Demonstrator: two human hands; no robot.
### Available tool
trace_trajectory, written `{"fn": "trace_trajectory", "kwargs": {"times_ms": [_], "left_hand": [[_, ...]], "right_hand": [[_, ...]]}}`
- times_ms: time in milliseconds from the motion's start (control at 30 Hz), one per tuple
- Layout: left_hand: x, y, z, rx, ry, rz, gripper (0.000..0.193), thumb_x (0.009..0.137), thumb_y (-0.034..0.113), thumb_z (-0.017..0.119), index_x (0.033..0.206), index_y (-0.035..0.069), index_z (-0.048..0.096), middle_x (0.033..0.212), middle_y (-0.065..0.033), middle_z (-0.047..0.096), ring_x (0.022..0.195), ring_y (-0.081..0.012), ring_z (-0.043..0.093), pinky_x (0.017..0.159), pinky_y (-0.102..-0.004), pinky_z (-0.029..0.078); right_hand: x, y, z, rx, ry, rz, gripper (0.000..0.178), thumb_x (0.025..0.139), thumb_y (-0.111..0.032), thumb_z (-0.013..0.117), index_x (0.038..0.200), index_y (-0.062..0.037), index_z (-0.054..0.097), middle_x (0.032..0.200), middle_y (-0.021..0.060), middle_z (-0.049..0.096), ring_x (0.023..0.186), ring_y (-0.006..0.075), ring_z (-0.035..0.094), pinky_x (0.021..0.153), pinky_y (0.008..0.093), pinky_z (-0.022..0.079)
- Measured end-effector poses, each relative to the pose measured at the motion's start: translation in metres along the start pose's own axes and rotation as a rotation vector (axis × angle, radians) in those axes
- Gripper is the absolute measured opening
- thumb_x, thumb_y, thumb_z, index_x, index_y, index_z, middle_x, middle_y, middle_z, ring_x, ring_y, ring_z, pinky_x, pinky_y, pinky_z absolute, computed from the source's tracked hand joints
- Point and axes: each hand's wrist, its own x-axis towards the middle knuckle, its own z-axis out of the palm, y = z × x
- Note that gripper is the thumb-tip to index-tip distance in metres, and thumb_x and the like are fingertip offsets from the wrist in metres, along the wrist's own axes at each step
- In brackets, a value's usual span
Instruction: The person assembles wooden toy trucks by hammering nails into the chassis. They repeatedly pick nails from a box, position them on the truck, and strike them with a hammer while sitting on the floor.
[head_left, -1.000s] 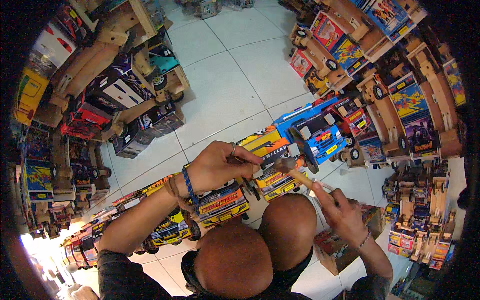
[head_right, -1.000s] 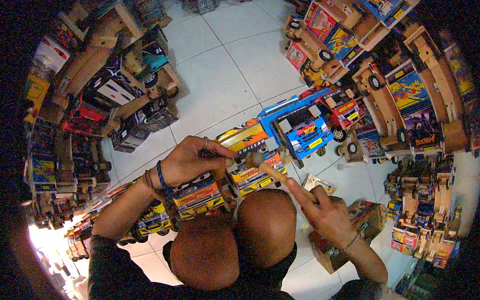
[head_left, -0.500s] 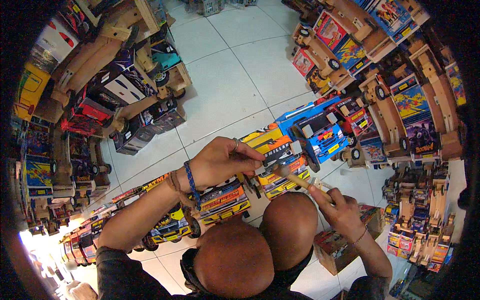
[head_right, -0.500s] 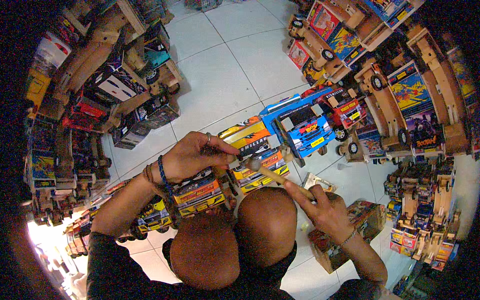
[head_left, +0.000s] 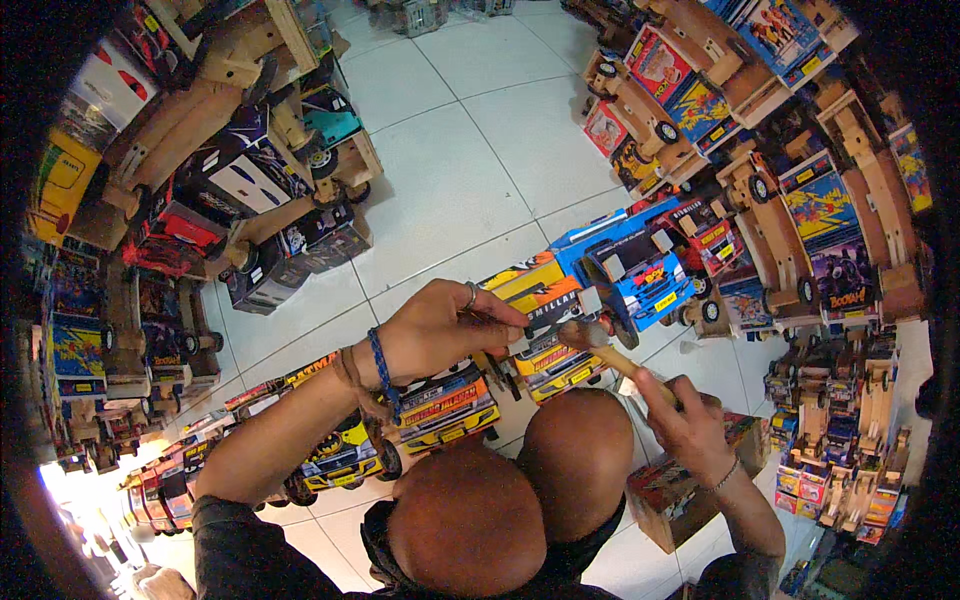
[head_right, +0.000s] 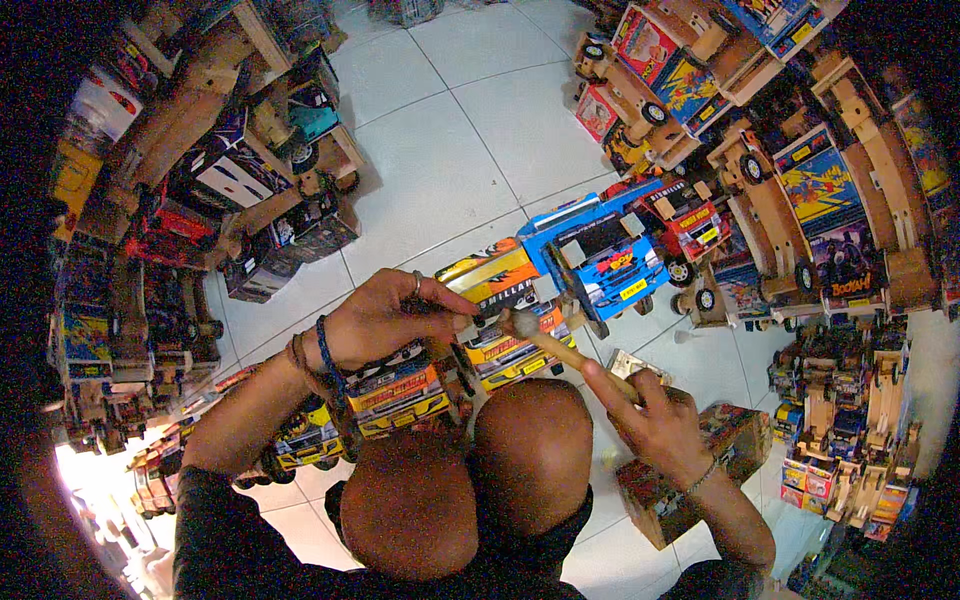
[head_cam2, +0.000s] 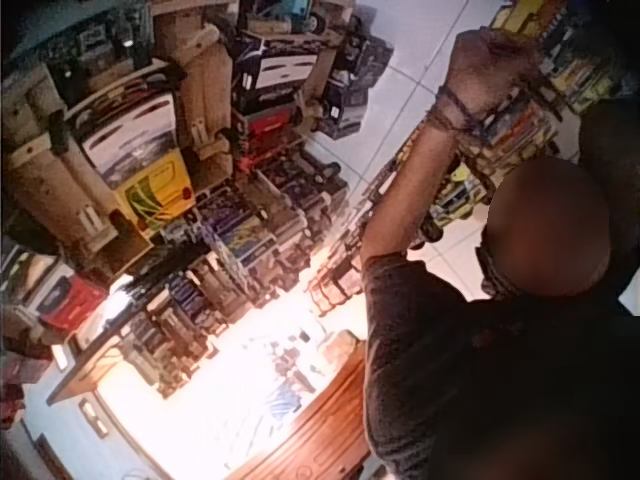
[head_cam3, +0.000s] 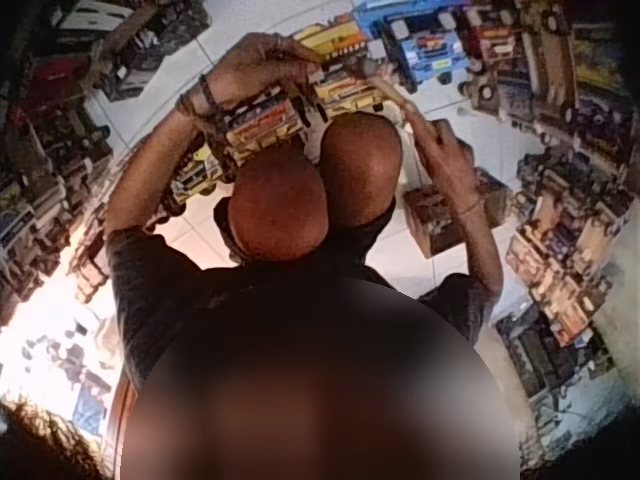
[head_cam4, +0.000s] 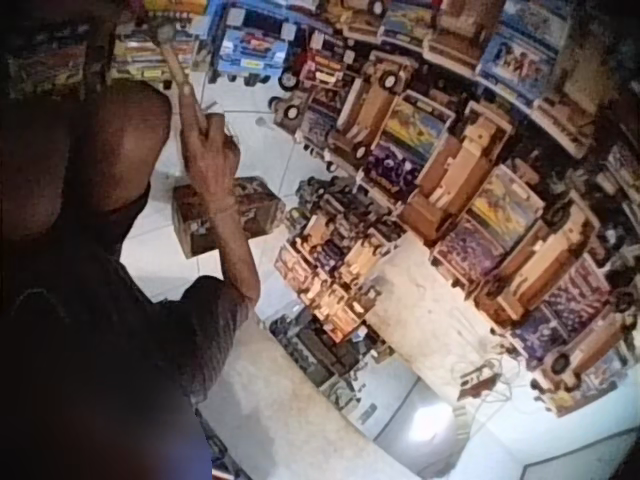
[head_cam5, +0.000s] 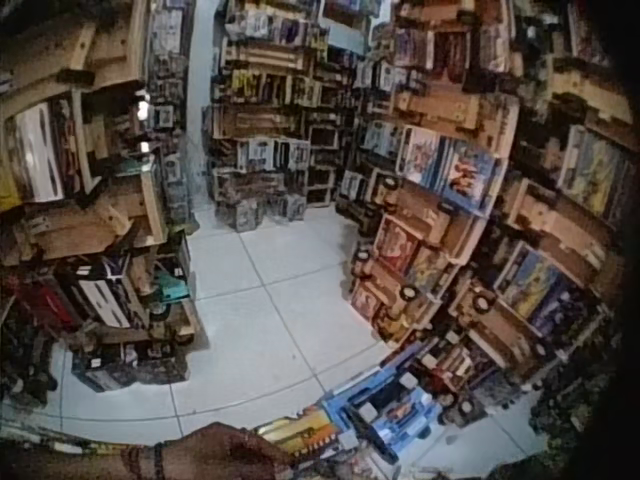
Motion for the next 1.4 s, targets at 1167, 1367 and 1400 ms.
{"fn": "trace_trajectory", "kwargs": {"times_ms": [1167, 1367, 1400], "left_hand": [[0.001, 0.001, -0.005, 0.043, -0.118, 0.043, 0.028, 0.095, 0.007, 0.067, 0.123, 0.002, 0.066, 0.1, -0.0038, 0.068, 0.089, -0.0086, 0.065, 0.082, -0.0236, 0.054], [0.001, 0.009, -0.007, 0.138, -0.188, 0.0, 0.03, 0.096, 0.01, 0.068, 0.125, 0.003, 0.065, 0.097, -0.0015, 0.067, 0.087, -0.0058, 0.062, 0.081, -0.0225, 0.052], [0.002, 0.011, -0.008, 0.273, -0.184, 0.035, 0.031, 0.094, 0.011, 0.071, 0.123, 0.004, 0.064, 0.096, -0.0018, 0.067, 0.086, -0.0064, 0.063, 0.078, -0.0244, 0.053]], "right_hand": [[0.05, -0.019, -0.001, 0.749, 0.207, 0.271, 0.062, 0.093, -0.021, 0.07, 0.148, -0.0092, 0.042, 0.098, 0.0165, 0.069, 0.077, 0.03, 0.071, 0.065, 0.0406, 0.057], [0.071, -0.023, 0.0, 0.883, 0.032, 0.42, 0.059, 0.088, -0.041, 0.076, 0.128, -0.0055, 0.05, 0.093, 0.022, 0.069, 0.08, 0.0417, 0.07, 0.064, 0.0434, 0.055], [0.075, -0.024, 0.003, 0.901, 0.086, 0.402, 0.058, 0.087, -0.042, 0.076, 0.126, -0.0064, 0.051, 0.093, 0.0224, 0.069, 0.079, 0.0426, 0.07, 0.064, 0.0445, 0.054]]}}
